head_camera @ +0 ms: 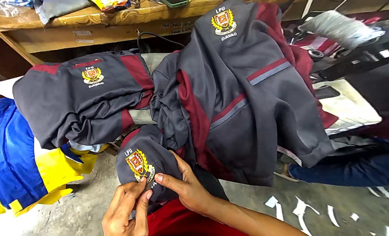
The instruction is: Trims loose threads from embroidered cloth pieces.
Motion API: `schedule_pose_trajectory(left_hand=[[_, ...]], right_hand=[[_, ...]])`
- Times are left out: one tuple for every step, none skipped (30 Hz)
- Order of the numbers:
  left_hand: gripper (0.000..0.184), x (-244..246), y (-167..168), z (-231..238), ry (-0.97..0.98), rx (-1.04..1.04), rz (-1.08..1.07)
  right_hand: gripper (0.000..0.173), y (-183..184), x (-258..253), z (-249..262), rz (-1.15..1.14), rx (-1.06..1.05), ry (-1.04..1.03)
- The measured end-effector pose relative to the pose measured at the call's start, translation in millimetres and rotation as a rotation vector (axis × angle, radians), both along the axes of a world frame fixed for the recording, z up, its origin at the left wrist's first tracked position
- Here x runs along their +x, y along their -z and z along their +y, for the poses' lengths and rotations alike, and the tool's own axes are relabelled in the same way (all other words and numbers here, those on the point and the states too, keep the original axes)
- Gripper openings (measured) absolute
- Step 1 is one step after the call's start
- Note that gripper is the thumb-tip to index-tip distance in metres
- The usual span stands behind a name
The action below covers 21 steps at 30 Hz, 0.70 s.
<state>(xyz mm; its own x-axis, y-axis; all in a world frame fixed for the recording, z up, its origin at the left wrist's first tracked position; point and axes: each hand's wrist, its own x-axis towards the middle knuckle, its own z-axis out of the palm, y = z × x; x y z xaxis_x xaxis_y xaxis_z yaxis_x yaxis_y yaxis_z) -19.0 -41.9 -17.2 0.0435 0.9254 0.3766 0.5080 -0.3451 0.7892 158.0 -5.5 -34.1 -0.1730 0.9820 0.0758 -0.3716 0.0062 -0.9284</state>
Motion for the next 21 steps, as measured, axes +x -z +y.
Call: schedule_pose_trajectory(left_hand=[[0.02,0,2,0,0.004,0.001,-0.029],[0.02,0,4,1,0.01,-0.001,-0.07],[0.02,0,8,1,0.017,0.0,-0.118],[0.021,0,10,2,0.023,0.001,-0.164],[0.021,0,12,2,0.028,-0.002,-0.193],[0.021,1,13,2,0.029,-0.004,-0.207],[0.021,1,13,2,0.031,-0.003,-0.208],[0.021,0,12,2,0.033,-0.002,-0.195],[0.021,0,11,1,0.034,-0.004,-0.177],[0.02,0,9,1,0.034,-0.01,-0.156],[0.02,-1,7,0,0.033,-0.016,-0.132],[0.02,-2,4,0,0.033,-0.023,-0.108],[0.02,-2,3,-1,0.033,-0.027,-0.088],[0.019,-2,1,-1,0.033,-0.03,-0.07],[0.019,-2,0,-1,0.033,-0.029,-0.055],[0.019,-3,-1,-1,0.034,-0.027,-0.04],[0.019,-3,-2,-2,0.035,-0.026,-0.028],[0.019,-3,-2,-2,0.035,-0.027,-0.018],[0.019,-3,-3,-2,0.037,-0.029,-0.007],[0.019,-4,-4,-3,0.038,-0.031,0.004],[0.019,-4,-5,-3,0.04,-0.034,0.015]], right_hand=[[0.048,0,0,0,0.008,-0.007,-0.003],[0.048,0,0,0,0.017,-0.012,-0.007],[0.049,0,0,0,0.026,-0.014,-0.011],[0.049,0,0,0,0.037,-0.017,-0.013],[0.048,0,0,0,0.042,-0.02,-0.012],[0.048,0,0,0,0.041,-0.021,-0.011],[0.047,0,0,0,0.04,-0.02,-0.011],[0.047,0,0,0,0.042,-0.019,-0.009],[0.047,0,0,0,0.046,-0.02,-0.007],[0.046,0,0,0,0.047,-0.022,-0.007],[0.047,0,0,0,0.049,-0.025,-0.008],[0.047,0,1,0,0.049,-0.026,-0.01],[0.047,0,1,0,0.047,-0.024,-0.013],[0.047,0,1,0,0.04,-0.019,-0.015],[0.047,0,1,-1,0.033,-0.016,-0.015],[0.046,0,1,-1,0.03,-0.016,-0.017],[0.046,0,1,-1,0.029,-0.017,-0.02],[0.045,0,1,-1,0.03,-0.017,-0.023],[0.045,0,2,-1,0.029,-0.019,-0.026],[0.045,0,2,-1,0.027,-0.02,-0.028],[0.045,0,2,-1,0.024,-0.019,-0.03]])
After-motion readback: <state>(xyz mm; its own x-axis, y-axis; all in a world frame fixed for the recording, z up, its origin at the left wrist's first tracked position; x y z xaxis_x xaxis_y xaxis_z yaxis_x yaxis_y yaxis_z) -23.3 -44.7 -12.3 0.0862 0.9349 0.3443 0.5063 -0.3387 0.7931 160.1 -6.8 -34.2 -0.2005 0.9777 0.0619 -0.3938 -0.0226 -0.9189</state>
